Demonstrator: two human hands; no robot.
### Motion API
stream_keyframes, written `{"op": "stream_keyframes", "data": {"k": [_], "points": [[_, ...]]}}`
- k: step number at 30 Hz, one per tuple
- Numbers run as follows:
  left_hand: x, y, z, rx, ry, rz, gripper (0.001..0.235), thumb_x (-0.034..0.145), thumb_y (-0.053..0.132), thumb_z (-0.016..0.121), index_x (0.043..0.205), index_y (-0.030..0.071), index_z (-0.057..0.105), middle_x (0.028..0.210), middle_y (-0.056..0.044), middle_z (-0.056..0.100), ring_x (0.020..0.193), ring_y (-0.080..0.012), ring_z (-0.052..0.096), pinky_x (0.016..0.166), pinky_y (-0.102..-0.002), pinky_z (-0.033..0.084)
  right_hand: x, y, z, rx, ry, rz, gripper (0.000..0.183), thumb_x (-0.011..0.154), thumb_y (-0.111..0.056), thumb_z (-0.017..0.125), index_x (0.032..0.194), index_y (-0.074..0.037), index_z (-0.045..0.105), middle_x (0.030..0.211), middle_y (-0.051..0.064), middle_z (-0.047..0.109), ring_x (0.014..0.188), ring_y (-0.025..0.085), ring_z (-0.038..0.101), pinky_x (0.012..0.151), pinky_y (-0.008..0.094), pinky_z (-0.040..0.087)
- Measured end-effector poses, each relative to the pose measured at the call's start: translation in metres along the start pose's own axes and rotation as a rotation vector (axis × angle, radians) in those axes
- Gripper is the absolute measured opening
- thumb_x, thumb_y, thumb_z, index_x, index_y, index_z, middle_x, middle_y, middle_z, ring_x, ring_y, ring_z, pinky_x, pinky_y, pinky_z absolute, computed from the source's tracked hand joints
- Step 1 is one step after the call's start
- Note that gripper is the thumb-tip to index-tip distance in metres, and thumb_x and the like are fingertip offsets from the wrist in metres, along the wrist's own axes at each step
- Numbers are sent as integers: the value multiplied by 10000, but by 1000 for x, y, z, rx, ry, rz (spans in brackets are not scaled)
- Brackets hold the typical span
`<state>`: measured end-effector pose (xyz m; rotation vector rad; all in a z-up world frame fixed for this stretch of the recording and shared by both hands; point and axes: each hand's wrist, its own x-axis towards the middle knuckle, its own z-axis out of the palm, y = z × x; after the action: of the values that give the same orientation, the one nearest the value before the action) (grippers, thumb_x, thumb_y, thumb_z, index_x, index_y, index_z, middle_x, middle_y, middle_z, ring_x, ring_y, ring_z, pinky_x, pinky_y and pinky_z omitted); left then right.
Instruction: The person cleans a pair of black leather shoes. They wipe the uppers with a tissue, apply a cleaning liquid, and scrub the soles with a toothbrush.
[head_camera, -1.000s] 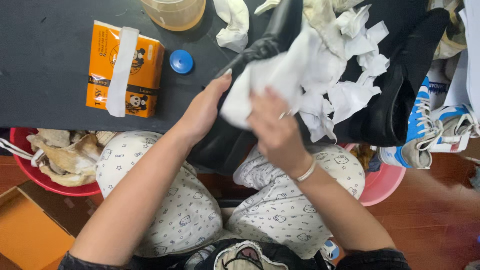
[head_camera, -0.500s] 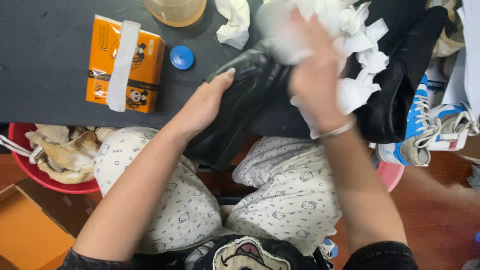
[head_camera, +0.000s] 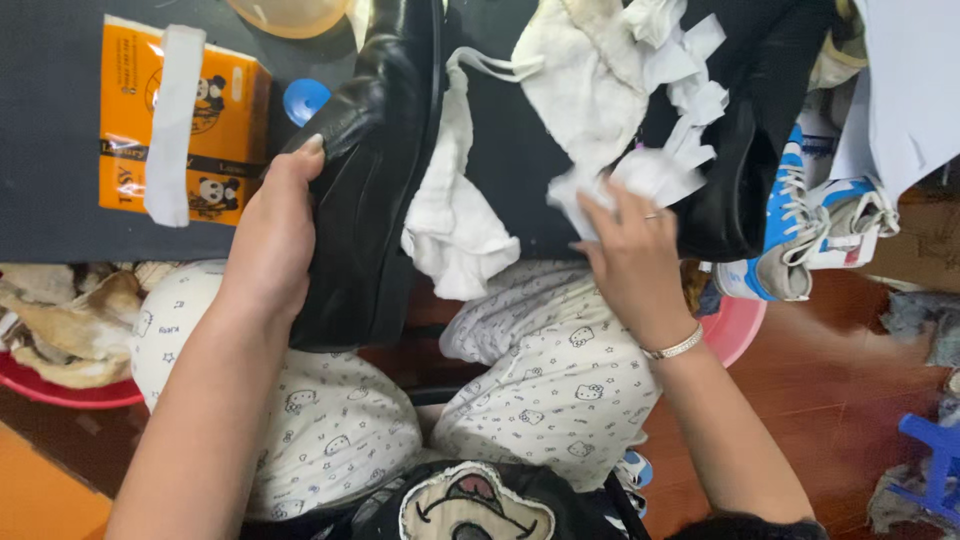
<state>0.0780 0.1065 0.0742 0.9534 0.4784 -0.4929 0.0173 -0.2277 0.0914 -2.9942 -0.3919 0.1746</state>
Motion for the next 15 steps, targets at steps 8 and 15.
{"op": "stream_keyframes", "data": {"k": [8,15], "points": [[4,1,-1,32,128,-71,399,992,294,465,1227,18,630,1118,-96,697,990,-182,665,894,-308,532,30,94,-8,-61,470,249,487,975,81,635,1440,30,497,1275,258,469,1105,452,600,981,476,506],[5,-8,-6,95,193,-63,429,963,322,528,1235,10,641,1155,-86,699,1041,-158,636,948,-282,487,70,119,-12,-82,138,343,867,822,-62,852,1561,0,402,1237,270,519,986,493,660,835,498,553]]}}
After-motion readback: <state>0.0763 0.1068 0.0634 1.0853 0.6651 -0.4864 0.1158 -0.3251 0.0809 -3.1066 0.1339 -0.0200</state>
